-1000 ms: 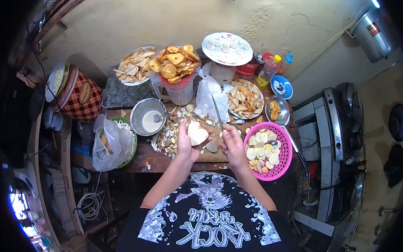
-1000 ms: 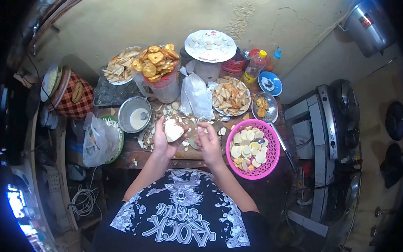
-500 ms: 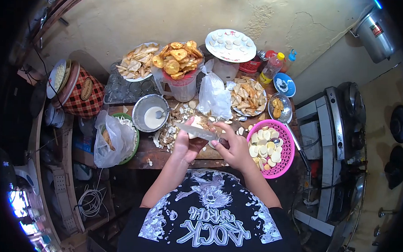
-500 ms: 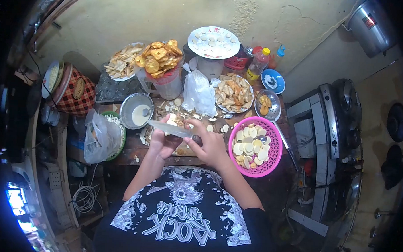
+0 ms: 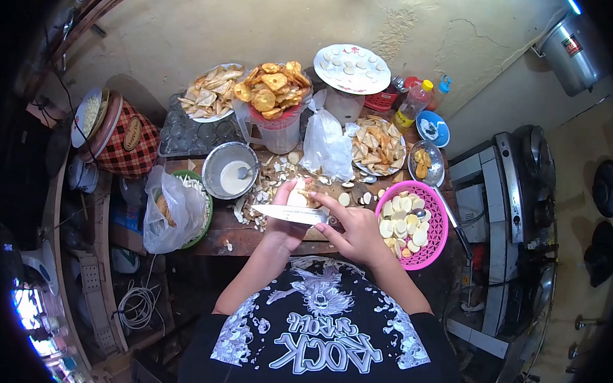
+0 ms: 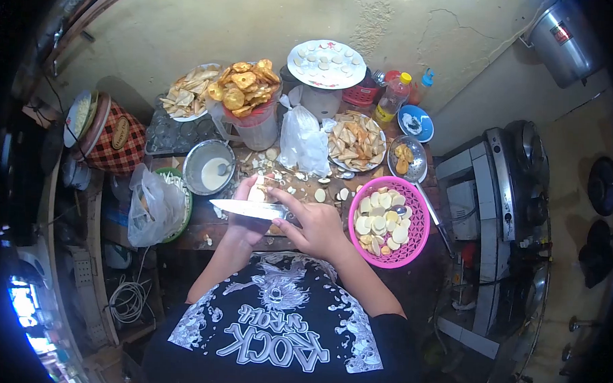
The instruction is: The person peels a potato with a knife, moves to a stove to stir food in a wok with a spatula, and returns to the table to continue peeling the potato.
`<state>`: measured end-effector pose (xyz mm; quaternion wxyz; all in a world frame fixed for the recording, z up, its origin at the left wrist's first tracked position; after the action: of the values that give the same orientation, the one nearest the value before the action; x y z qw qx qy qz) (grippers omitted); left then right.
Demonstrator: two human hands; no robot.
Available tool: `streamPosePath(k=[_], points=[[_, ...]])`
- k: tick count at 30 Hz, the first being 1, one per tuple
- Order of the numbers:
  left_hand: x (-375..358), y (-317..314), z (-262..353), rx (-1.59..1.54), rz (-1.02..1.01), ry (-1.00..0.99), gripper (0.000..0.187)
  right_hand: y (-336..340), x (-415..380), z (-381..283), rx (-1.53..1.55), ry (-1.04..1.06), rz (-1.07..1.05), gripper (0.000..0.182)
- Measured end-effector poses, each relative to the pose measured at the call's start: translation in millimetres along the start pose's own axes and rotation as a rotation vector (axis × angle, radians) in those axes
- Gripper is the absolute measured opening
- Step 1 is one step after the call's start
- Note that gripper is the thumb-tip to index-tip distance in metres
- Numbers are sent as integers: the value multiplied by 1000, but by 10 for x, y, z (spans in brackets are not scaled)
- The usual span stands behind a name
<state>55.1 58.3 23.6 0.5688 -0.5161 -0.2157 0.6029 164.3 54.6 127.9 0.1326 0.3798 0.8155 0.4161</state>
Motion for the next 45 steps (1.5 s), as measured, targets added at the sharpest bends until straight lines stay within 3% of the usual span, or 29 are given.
streamPosePath(k=[15,22,30,42,45], points=[[-116,-201,135,58,-20,-297,39,40,-57,-170,-35,74,154,49],[-166,-240,184,59,-58,-434,33,71,-63,-232,-24,95,255,49],[-212,-255,211,55,-52,-544,43,-45,-69,-222,71,-16,300,48],[-348,-229,355,296,52,-771,41,-145,-4,-203,240,-114,245,47],[-339,-105,347,527,184,-773,39,-119,35,-188,229,-87,278,46]])
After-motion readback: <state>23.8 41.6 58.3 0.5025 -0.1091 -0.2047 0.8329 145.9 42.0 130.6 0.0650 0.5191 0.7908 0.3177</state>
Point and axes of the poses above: each hand's wrist, its own x-axis towards the middle knuckle, its own y-axis out of the back of the hand, z = x × y, the point moved 8 cm from there along x, towards the middle knuckle, and after that the axes turned 9 degrees about -z, right-handed, at the moved point
